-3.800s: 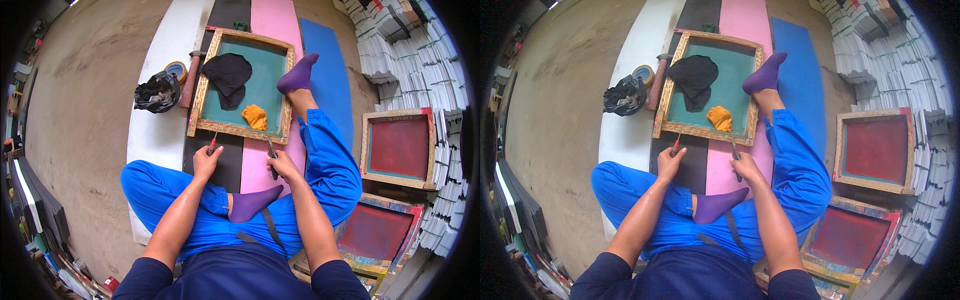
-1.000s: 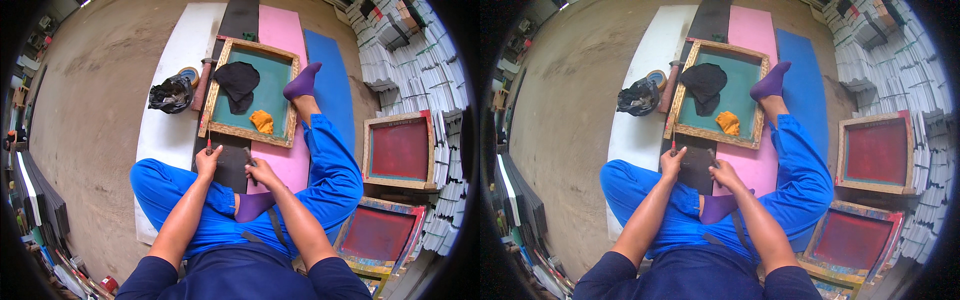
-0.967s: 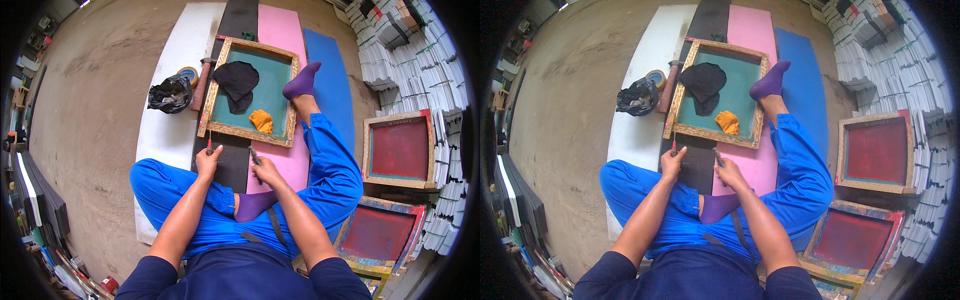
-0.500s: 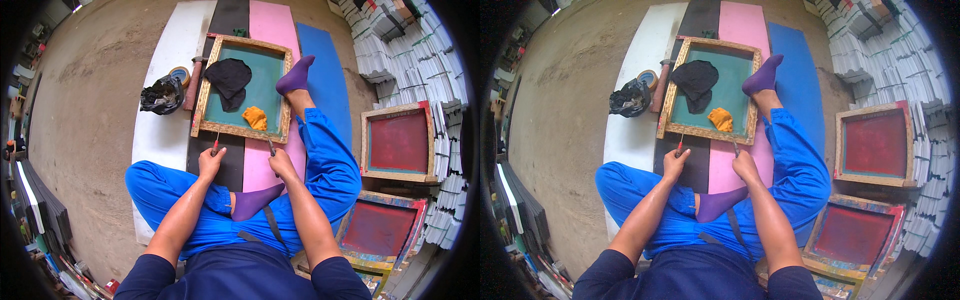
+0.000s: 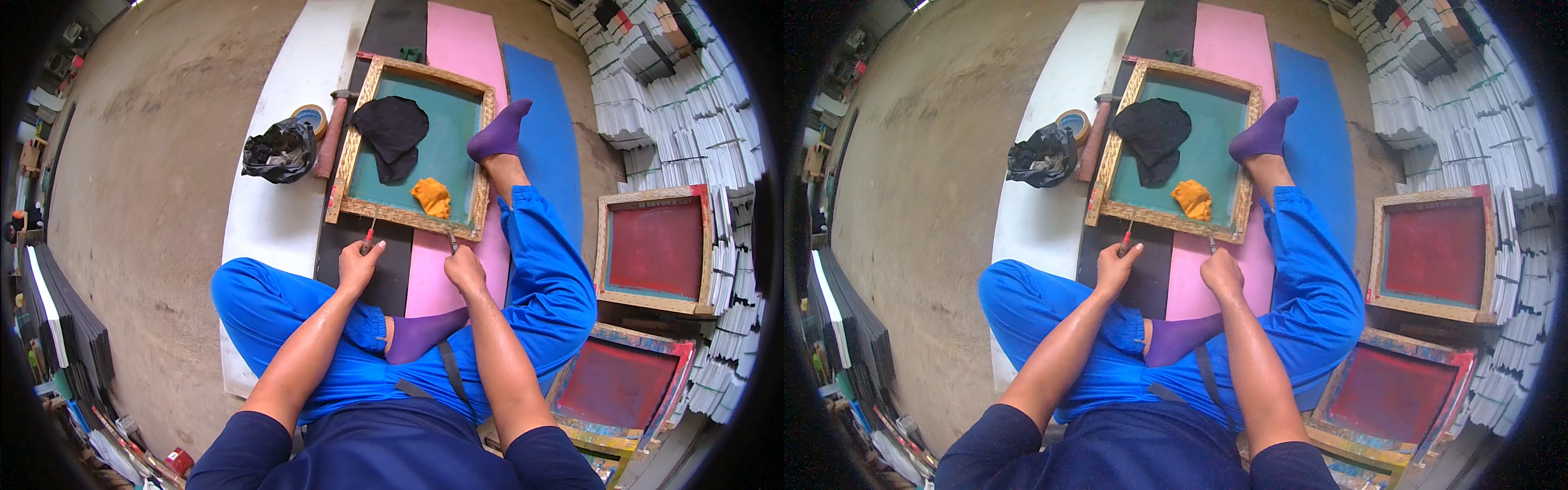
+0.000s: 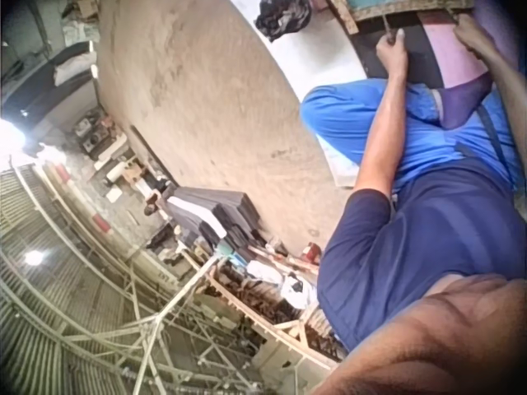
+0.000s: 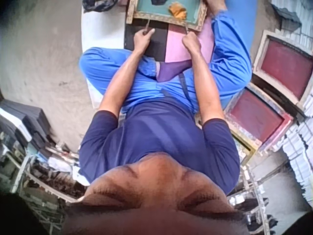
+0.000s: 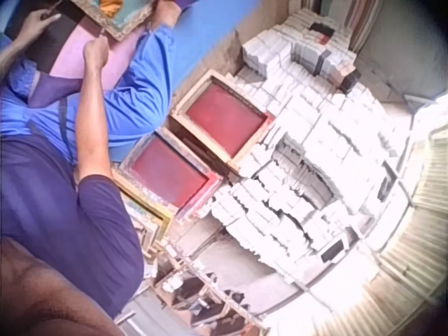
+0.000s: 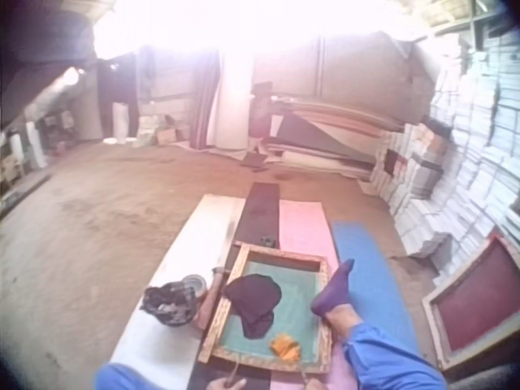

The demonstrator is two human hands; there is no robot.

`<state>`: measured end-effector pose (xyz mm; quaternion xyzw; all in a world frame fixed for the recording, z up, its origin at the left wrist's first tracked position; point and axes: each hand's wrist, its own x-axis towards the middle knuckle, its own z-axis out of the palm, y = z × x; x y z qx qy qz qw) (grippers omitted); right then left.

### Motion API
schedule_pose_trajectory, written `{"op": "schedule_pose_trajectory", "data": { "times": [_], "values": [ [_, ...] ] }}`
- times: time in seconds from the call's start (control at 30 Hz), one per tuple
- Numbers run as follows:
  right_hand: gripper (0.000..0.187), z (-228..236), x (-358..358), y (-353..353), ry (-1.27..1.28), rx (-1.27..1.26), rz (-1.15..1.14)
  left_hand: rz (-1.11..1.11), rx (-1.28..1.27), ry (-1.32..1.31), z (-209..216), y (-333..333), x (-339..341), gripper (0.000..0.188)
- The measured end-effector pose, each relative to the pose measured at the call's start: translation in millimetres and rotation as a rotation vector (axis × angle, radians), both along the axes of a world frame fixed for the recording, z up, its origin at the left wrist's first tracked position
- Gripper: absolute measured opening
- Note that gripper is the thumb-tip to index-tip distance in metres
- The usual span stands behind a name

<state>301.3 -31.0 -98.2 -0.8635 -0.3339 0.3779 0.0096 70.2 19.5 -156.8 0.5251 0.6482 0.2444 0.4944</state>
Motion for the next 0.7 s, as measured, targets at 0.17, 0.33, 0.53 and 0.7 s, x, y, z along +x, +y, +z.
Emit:
{"op": "schedule_pose_trajectory", "data": {
  "times": [0.17,0.33,0.53,0.7],
  "values": [
    [0.034,-1,-5,-10,-0.099,0.071,0.020,-0.004,-0.018,-0.014,-5,-1,2,0.048],
    [0.034,-22,-5,-17,-0.082,0.145,-0.003,-0.012,-0.036,-0.031,-7,-1,4,0.048],
    [0.028,-76,4,-32,0.193,0.365,-0.178,-0.051,-0.032,0.009,-2,1,7,0.046],
    [0.024,-74,7,-32,0.683,0.444,-0.398,0.010,-0.104,-0.158,-3,1,4,0.044]
  ]
}}
